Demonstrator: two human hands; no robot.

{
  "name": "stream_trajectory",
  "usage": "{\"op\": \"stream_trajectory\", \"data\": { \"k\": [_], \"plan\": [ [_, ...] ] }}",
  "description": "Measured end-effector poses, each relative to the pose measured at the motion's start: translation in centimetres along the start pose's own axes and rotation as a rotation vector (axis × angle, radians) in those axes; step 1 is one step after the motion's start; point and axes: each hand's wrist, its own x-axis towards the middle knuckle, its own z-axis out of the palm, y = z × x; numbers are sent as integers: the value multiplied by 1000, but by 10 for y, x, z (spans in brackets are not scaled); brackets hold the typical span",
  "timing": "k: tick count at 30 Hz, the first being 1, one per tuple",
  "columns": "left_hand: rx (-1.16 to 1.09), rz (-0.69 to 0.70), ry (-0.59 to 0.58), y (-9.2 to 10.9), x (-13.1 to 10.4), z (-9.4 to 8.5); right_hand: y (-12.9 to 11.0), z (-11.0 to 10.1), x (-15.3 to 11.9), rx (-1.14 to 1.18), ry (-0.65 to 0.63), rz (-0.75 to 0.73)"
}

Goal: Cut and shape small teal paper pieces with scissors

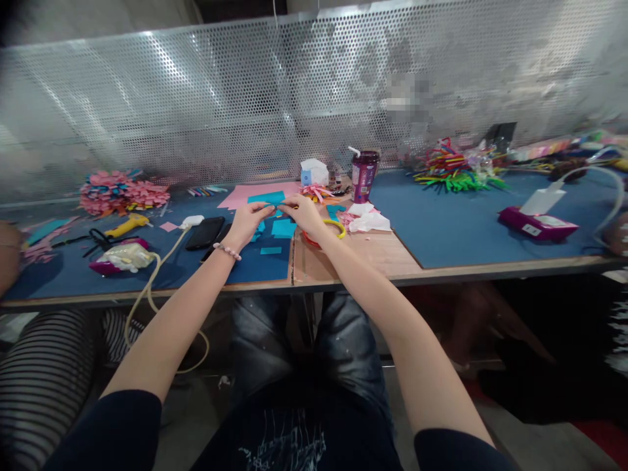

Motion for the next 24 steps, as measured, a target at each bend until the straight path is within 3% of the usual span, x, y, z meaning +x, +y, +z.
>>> {"op": "stream_trajectory", "data": {
  "k": [11, 24],
  "plan": [
    [-55, 38, 4, 5, -5, 3, -4, 9, -4, 173, 57, 86],
    [0, 44, 4, 6, -5, 3, 1, 9, -3, 173, 10, 85]
  ]
}}
